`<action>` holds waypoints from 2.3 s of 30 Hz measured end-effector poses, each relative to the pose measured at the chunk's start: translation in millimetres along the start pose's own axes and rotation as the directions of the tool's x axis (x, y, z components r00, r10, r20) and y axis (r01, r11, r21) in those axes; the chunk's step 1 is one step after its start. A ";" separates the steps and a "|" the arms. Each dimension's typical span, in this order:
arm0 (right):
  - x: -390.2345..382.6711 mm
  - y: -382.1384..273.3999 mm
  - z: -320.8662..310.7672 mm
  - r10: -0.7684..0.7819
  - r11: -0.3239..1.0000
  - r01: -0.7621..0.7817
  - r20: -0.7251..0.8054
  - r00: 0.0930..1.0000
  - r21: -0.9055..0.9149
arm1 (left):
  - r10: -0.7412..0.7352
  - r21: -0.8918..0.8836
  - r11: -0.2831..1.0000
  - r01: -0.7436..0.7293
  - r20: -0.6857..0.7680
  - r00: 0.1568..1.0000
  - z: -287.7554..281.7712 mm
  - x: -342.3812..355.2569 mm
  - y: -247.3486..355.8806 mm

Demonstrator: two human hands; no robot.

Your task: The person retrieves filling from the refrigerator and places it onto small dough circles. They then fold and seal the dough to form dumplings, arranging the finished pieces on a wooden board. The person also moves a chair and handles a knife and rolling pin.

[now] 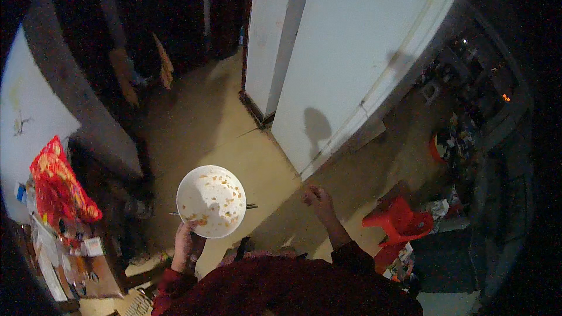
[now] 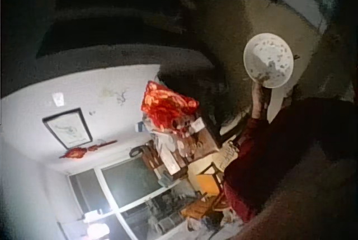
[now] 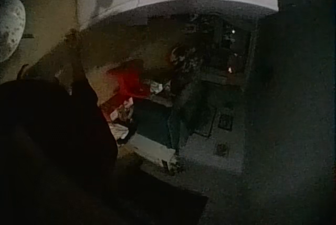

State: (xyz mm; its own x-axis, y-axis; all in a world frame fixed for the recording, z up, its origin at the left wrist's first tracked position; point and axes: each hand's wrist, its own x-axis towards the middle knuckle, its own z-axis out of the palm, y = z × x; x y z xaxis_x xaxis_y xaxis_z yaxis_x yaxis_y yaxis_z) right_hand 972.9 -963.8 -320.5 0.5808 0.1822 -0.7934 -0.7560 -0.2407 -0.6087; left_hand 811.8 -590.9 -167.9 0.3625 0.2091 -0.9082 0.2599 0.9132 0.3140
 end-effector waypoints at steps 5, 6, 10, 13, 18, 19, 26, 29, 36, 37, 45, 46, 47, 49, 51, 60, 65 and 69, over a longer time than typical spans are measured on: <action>82.2 -13.5 -63.0 -0.097 0.933 0.090 0.003 0.995 0.349 | 0.017 0.019 1.000 -0.020 0.130 0.991 63.0 86.5 30.2; 106.2 -18.1 -74.3 -0.110 0.928 0.114 -0.030 0.993 0.354 | 0.009 0.041 0.999 -0.015 0.159 0.987 77.8 104.4 34.6; 214.0 -63.8 -89.8 -0.114 0.993 0.116 -0.172 0.979 0.003 | -0.033 0.002 0.999 0.034 -0.065 0.997 125.2 164.9 44.0; 286.3 -123.6 -67.7 -0.251 0.896 0.173 -0.146 0.957 -0.410 | -0.057 -0.111 0.992 0.056 -0.005 0.998 140.0 210.0 48.4; 380.8 -204.6 23.7 -0.629 0.685 0.599 0.080 0.774 -0.415 | 0.109 -0.124 0.986 -0.115 -0.053 0.993 111.5 228.2 49.5; 386.3 -210.8 41.0 -0.672 0.641 0.626 0.069 0.737 -0.444 | 0.145 -0.145 0.977 -0.154 -0.070 0.987 102.1 217.9 36.7; 265.9 -166.7 -19.2 -0.821 0.509 0.723 -0.010 0.571 -0.467 | 0.302 0.030 0.953 -0.302 -0.179 0.936 36.2 71.3 -200.5; 171.7 -97.2 -125.8 -0.797 0.596 0.763 -0.066 0.601 -0.248 | 0.331 -0.021 0.942 -0.336 -0.125 0.935 3.0 -2.7 -339.9; -51.8 95.7 -397.3 -0.975 0.220 0.909 -0.083 0.204 -0.353 | 0.450 -0.088 0.880 -0.467 -0.157 0.879 -77.4 -216.8 -711.1; -86.7 117.6 -436.6 -0.952 0.295 0.912 -0.166 0.256 -0.284 | 0.465 -0.092 0.871 -0.482 -0.158 0.871 -86.9 -248.4 -766.4; -337.0 250.2 -740.2 -0.731 0.578 0.797 -0.325 0.600 0.172 | 0.472 -0.146 0.864 -0.482 -0.101 0.876 -147.3 -461.0 -1179.2; -362.2 264.6 -772.0 -0.714 0.590 0.781 -0.319 0.623 0.204 | 0.464 -0.151 0.869 -0.472 -0.087 0.882 -150.9 -481.7 -1221.8; -386.2 281.1 -800.3 -0.706 0.596 0.771 -0.310 0.636 0.224 | 0.453 -0.154 0.876 -0.458 -0.071 0.889 -153.5 -501.5 -1260.8; -427.5 307.0 -848.7 -0.691 0.610 0.751 -0.294 0.660 0.253 | 0.437 -0.156 0.886 -0.436 -0.027 0.899 -153.2 -531.2 -1321.1; -458.5 325.1 -883.3 -0.674 0.621 0.729 -0.278 0.684 0.288 | 0.429 -0.155 0.894 -0.421 0.021 0.903 -148.5 -548.5 -1357.4; -490.0 355.8 -922.0 -0.614 0.661 0.673 -0.277 0.740 0.332 | 0.373 -0.084 0.927 -0.365 0.122 0.920 -156.2 -562.1 -1368.8; -484.8 347.6 -910.8 -0.600 0.660 0.668 -0.294 0.744 0.344 | 0.375 -0.053 0.927 -0.372 0.091 0.922 -177.4 -559.8 -1336.3; -485.8 351.1 -913.9 -0.585 0.667 0.654 -0.293 0.756 0.356 | 0.368 -0.028 0.930 -0.367 0.084 0.926 -182.4 -561.4 -1336.6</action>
State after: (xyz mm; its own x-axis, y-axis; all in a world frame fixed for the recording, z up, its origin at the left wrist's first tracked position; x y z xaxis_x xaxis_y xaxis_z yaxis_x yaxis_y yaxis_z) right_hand 701.3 -2008.1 -147.0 0.9700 -0.0003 -0.2430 -0.2319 0.2978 -0.9260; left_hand 97.7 -1865.1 -128.2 0.5068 0.5001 -0.7022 0.0832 0.7824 0.6172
